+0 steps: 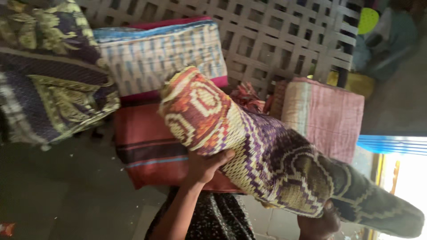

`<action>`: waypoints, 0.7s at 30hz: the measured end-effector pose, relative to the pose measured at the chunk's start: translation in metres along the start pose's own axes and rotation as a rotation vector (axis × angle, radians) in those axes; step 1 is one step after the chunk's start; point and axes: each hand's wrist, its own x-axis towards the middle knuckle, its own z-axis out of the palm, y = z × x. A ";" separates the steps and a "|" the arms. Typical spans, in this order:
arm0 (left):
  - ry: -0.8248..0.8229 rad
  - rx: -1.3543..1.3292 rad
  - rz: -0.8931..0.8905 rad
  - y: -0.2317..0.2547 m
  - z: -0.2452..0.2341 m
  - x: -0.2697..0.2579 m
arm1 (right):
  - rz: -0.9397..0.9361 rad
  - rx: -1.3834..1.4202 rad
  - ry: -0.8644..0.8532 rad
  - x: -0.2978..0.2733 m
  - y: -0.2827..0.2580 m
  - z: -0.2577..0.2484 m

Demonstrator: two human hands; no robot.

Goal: The person folds several blankets and a patterned pillowcase by hand on top of a woven cot, then stacks them.

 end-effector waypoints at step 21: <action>0.885 0.042 0.287 0.051 -0.159 -0.084 | 0.449 0.126 0.434 -0.024 0.124 0.125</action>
